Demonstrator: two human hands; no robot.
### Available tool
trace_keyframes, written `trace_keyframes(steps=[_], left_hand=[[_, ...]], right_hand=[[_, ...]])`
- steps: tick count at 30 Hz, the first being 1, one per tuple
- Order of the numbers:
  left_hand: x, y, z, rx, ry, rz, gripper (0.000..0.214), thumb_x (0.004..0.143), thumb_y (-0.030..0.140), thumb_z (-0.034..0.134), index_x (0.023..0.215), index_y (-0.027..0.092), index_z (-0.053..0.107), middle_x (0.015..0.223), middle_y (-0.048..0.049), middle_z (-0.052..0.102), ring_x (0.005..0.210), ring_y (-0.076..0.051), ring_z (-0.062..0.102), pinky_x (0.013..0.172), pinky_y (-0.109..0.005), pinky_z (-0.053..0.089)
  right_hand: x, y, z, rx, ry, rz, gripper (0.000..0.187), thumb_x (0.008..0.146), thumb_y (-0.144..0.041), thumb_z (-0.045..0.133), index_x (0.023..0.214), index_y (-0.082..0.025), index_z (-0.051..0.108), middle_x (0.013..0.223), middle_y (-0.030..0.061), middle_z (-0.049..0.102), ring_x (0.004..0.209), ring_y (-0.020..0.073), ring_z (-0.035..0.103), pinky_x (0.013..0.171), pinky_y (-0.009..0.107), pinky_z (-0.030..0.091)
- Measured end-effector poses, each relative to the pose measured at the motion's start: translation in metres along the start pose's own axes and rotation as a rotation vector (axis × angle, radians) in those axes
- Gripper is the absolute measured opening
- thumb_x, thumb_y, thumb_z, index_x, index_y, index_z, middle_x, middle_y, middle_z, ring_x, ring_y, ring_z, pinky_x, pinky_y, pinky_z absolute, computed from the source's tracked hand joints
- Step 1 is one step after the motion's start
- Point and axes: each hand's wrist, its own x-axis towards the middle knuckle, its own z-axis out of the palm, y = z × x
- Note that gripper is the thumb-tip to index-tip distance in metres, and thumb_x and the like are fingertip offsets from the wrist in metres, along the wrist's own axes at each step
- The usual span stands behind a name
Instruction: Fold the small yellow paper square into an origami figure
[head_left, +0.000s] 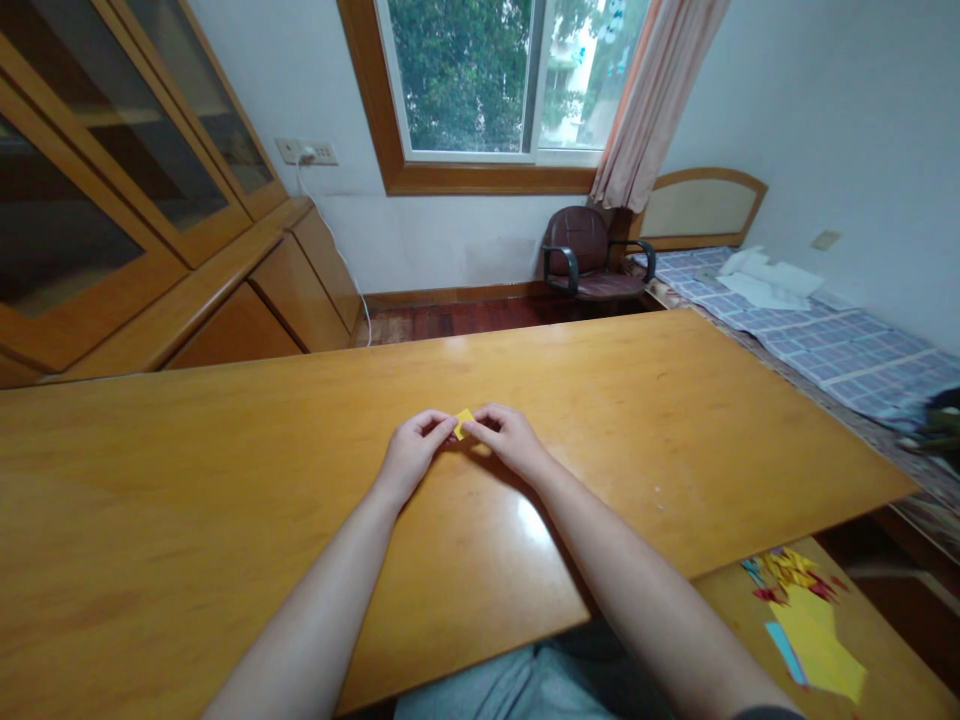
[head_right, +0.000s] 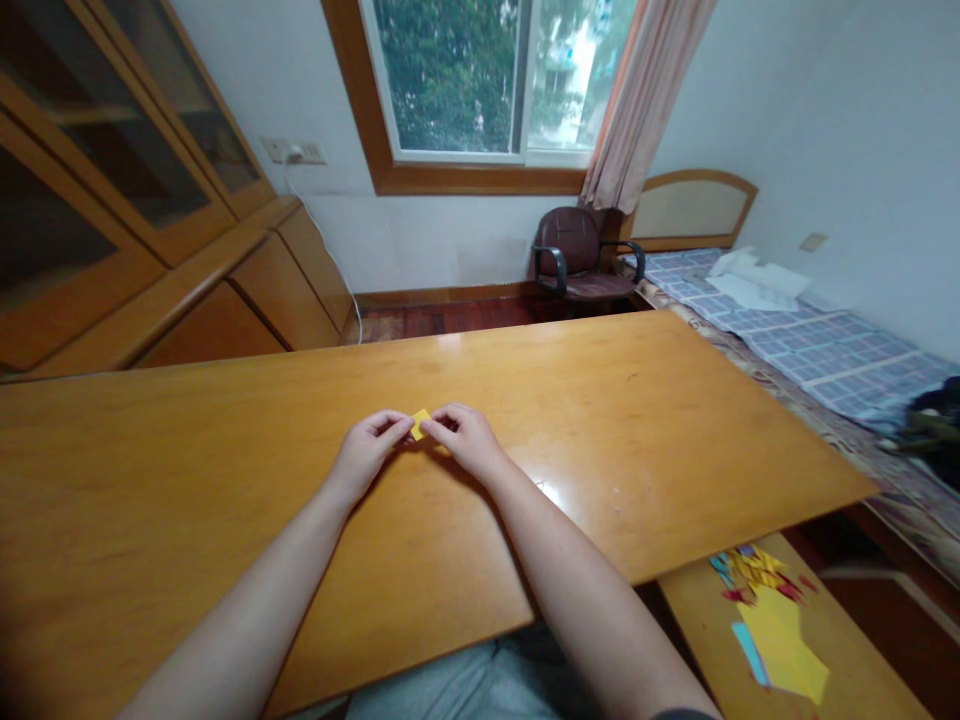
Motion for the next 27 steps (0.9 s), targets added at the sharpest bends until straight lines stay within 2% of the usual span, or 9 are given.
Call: trace_keyframes(steps=[4,14,21,27], left_hand=[[-0.0006,-0.0019,0.0008,0.006,-0.010,0.008,0.028,0.077,0.044,0.067,0.073,0.016,0.068,0.070,-0.0018,0.067,0.070,-0.016,0.060,0.070,-0.026,0.047],[-0.0015,-0.0026,-0.0001,0.077,0.017,0.047,0.030,0.080,0.046,0.064,0.073,0.016,0.068,0.070,-0.0018,0.068,0.070,-0.016,0.061,0.070,-0.025,0.047],[0.0014,-0.0061,-0.0003,0.070,-0.039,0.043,0.030,0.079,0.045,0.064,0.077,0.016,0.069,0.073,-0.0020,0.069,0.072,-0.017,0.062,0.072,-0.025,0.048],[0.0014,-0.0104,-0.0013,0.083,-0.042,0.067,0.028,0.081,0.043,0.064,0.077,0.017,0.069,0.076,-0.0023,0.070,0.075,-0.017,0.062,0.075,-0.025,0.047]], right_hand=[[0.0000,-0.0005,0.0000,-0.010,-0.050,0.023,0.026,0.083,-0.040,0.063,0.077,-0.015,0.069,0.074,0.0030,0.067,0.070,0.0144,0.058,0.066,0.025,0.043],[-0.0009,-0.0003,-0.0003,0.014,-0.037,0.029,0.025,0.084,-0.038,0.062,0.076,-0.015,0.069,0.072,0.0025,0.066,0.069,0.0145,0.059,0.067,0.025,0.043],[-0.0007,0.0011,-0.0007,0.018,-0.021,0.023,0.025,0.084,-0.037,0.062,0.075,-0.015,0.069,0.073,0.0028,0.067,0.069,0.0143,0.059,0.067,0.025,0.044],[-0.0001,0.0009,0.0002,0.028,-0.017,0.014,0.027,0.082,-0.042,0.065,0.078,-0.015,0.070,0.074,0.0030,0.068,0.069,0.0142,0.059,0.065,0.024,0.044]])
